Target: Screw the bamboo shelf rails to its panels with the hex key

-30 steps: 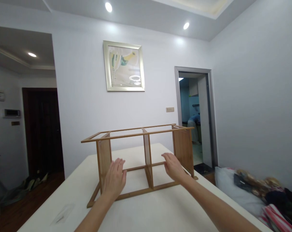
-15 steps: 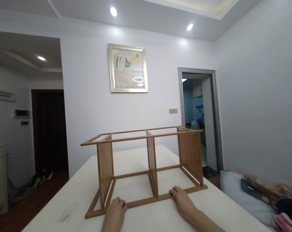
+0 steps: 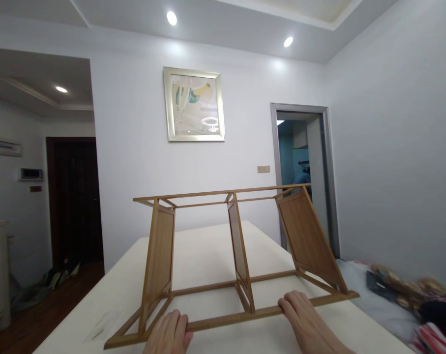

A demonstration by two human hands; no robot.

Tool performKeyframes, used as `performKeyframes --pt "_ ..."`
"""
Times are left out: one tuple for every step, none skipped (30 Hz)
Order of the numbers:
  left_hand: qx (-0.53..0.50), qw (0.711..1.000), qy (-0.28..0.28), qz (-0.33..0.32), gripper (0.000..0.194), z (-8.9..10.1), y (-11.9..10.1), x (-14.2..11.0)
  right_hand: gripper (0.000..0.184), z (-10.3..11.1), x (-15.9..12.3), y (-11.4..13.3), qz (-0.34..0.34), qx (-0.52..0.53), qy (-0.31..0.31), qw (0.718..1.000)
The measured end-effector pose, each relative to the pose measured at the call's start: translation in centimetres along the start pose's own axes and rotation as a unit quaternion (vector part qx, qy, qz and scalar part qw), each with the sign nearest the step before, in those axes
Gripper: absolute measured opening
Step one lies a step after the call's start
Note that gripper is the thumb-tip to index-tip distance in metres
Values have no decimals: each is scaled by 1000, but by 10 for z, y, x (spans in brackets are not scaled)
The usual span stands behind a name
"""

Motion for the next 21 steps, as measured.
performKeyframes --pt "10 1000 4 -5 24 9 2 10 27 6 6 0 2 -19 -12 1000" --pt "12 1000 20 1 24 18 3 21 21 11 14 0 -3 -39 -19 999" --pt "10 998 52 20 18 25 6 33 14 15 22 0 -9 -62 -26 998" --pt "10 996 80 44 18 30 9 44 11 18 30 -1 -12 -82 -30 996" --pt "5 993 105 56 20 35 11 55 13 20 39 -3 -11 -101 -34 994" --pt "-6 989 130 64 22 38 14 66 17 21 47 -6 -9 -115 -35 993" --pt "-18 986 152 71 22 40 18 76 20 20 56 -9 -7 -124 -31 992" --pt "-31 981 174 77 23 42 22 86 23 20 64 -13 -4 -129 -27 991" --pt "-45 976 194 84 24 42 27 96 24 18 72 -17 -3 -131 -24 991" --pt "-57 971 213 93 24 42 32 106 25 16 80 -22 -5 -132 -23 991" --pt "-68 965 232 103 25 42 38 116 24 15 88 -27 -8 -133 -23 991" --pt "-77 959 249 114 26 42 43 125 24 13 95 -32 -12 -134 -23 991" --pt "-84 953 264 125 27 41 49 134 23 11 102 -37 -17 -135 -22 990" --pt "-89 948 275 133 27 40 53 142 22 8 109 -42 -21 -136 -19 990" --pt "-92 946 280 138 28 39 57 149 21 6 115 -46 -25 -137 -16 990" --pt "-93 944 284 142 28 37 61 154 20 4 120 -50 -28 -136 -12 990" --pt "-94 943 286 144 28 35 64 159 20 2 125 -54 -30 -136 -8 990" --pt "-95 941 289 145 28 33 67 163 19 0 129 -57 -32 -135 -5 990" --pt "-96 940 293 147 28 30 70 166 19 -2 133 -59 -32 -134 -1 991" --pt "-98 938 297 149 28 27 72 168 19 -3 136 -62 -33 -133 1 991" --pt "-99 936 301 151 29 25 75 170 18 -5 139 -64 -34 -133 3 990"
Point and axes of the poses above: each hand's wrist, its own x-axis towards the middle knuckle, its own z-axis out of the back of the hand, y = z × x, the point moved 2 cm from there along x, towards the middle knuckle, and after that the axes turned 3 degrees about -z, right-handed, at the moved point
